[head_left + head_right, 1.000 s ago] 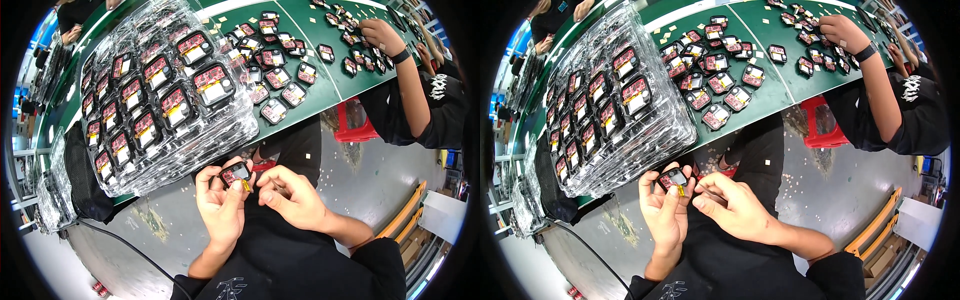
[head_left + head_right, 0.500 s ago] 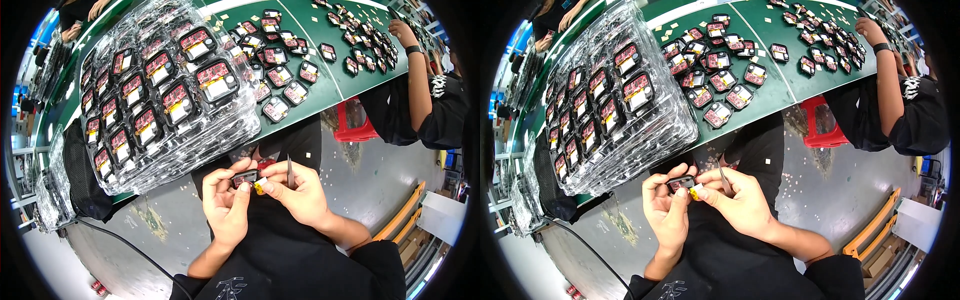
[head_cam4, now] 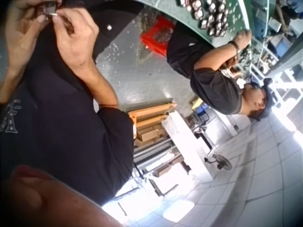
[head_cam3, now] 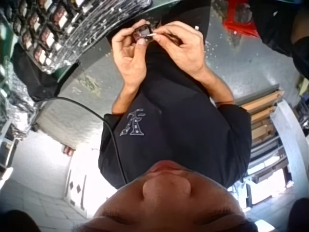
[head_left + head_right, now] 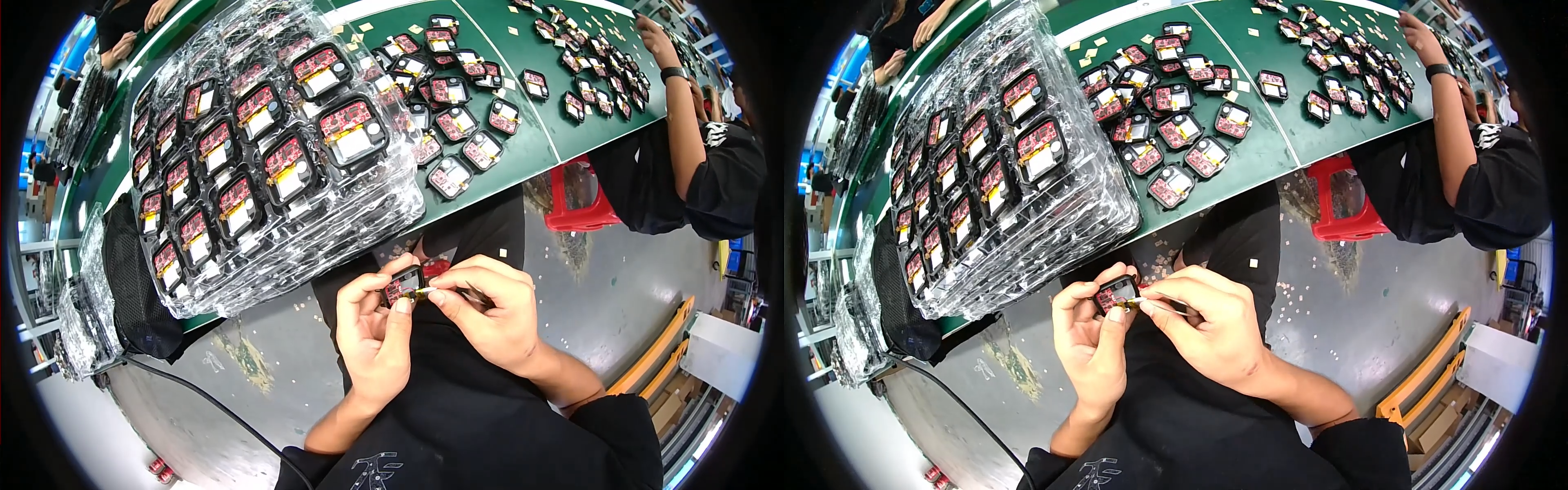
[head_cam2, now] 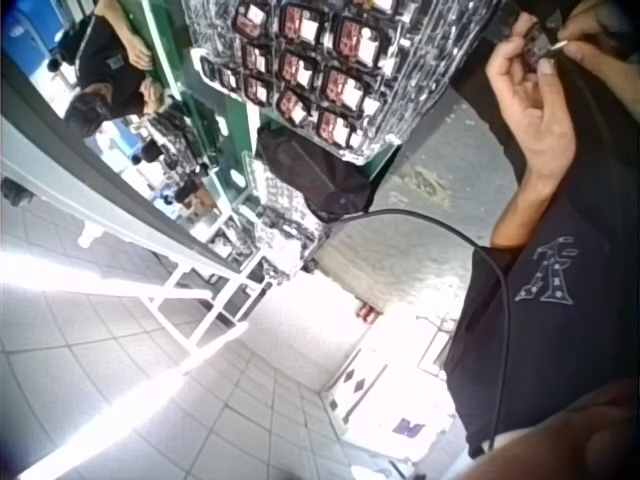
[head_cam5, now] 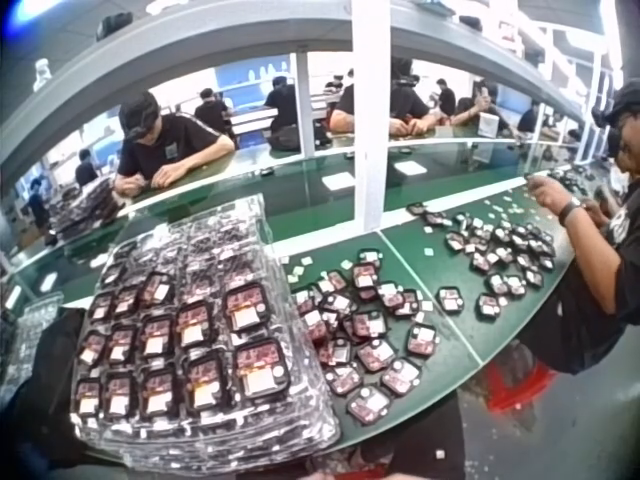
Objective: Manually assemble small electronic parts and place them into plastic containers on a production line.
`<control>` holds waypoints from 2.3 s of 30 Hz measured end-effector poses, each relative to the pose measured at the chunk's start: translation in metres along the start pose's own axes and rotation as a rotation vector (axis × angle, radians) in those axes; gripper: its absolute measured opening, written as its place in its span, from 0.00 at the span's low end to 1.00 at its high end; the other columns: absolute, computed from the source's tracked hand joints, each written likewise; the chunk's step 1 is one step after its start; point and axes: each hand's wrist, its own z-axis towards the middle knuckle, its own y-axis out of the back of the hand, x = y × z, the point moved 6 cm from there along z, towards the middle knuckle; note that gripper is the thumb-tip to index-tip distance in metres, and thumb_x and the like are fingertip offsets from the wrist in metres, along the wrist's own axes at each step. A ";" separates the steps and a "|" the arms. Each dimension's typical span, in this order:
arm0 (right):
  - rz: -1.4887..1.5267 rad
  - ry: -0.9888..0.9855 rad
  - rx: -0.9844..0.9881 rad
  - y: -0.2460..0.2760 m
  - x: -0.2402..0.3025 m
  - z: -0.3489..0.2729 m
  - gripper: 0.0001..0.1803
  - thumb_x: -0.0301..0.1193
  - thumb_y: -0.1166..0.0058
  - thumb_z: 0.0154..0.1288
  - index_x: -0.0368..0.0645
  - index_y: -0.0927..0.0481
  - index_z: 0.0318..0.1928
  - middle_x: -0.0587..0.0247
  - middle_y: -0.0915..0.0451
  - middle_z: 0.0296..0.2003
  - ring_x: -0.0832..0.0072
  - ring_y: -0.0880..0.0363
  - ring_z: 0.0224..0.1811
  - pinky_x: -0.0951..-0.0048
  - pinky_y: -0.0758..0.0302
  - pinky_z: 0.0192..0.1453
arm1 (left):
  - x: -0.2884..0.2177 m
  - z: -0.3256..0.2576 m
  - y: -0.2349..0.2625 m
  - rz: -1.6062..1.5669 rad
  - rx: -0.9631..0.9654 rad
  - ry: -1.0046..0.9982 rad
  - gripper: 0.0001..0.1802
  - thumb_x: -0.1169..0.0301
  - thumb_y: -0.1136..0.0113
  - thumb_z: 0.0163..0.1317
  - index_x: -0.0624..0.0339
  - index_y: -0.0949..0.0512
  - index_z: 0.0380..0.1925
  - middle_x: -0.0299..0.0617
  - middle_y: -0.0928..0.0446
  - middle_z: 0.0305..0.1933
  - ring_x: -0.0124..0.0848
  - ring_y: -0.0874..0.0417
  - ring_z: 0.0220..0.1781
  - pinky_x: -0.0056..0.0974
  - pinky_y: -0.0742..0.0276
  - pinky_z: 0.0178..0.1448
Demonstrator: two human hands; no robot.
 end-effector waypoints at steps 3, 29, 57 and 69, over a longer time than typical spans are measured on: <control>-0.038 0.021 -0.009 0.001 0.003 0.000 0.10 0.19 0.30 0.62 0.35 0.11 0.45 0.57 0.14 0.36 0.79 0.20 0.27 0.77 0.26 0.29 | -0.002 0.000 -0.001 0.017 -0.017 -0.012 0.18 0.87 0.48 0.74 0.65 0.35 0.59 0.63 0.25 0.67 0.35 0.18 0.62 0.36 0.19 0.63; -0.053 0.067 0.034 -0.009 0.005 -0.001 0.13 0.15 0.34 0.59 0.33 0.14 0.46 0.53 0.14 0.39 0.64 0.11 0.36 0.70 0.14 0.39 | 0.000 -0.001 -0.001 0.094 0.020 -0.016 0.15 0.89 0.51 0.73 0.65 0.34 0.55 0.63 0.24 0.68 0.34 0.19 0.64 0.33 0.23 0.63; 0.043 0.058 0.029 -0.015 -0.012 0.007 0.10 0.16 0.33 0.63 0.32 0.14 0.45 0.53 0.14 0.37 0.68 0.12 0.34 0.73 0.17 0.37 | 0.004 -0.001 0.004 0.014 0.045 0.056 0.17 0.85 0.45 0.73 0.64 0.35 0.58 0.67 0.28 0.70 0.43 0.20 0.69 0.45 0.20 0.71; 0.073 -0.182 0.130 -0.011 -0.019 0.014 0.15 0.22 0.27 0.62 0.34 0.18 0.48 0.61 0.15 0.37 0.84 0.20 0.34 0.77 0.22 0.36 | 0.003 0.001 0.009 -0.016 0.086 0.077 0.18 0.85 0.43 0.73 0.65 0.35 0.58 0.68 0.29 0.71 0.42 0.18 0.66 0.44 0.18 0.70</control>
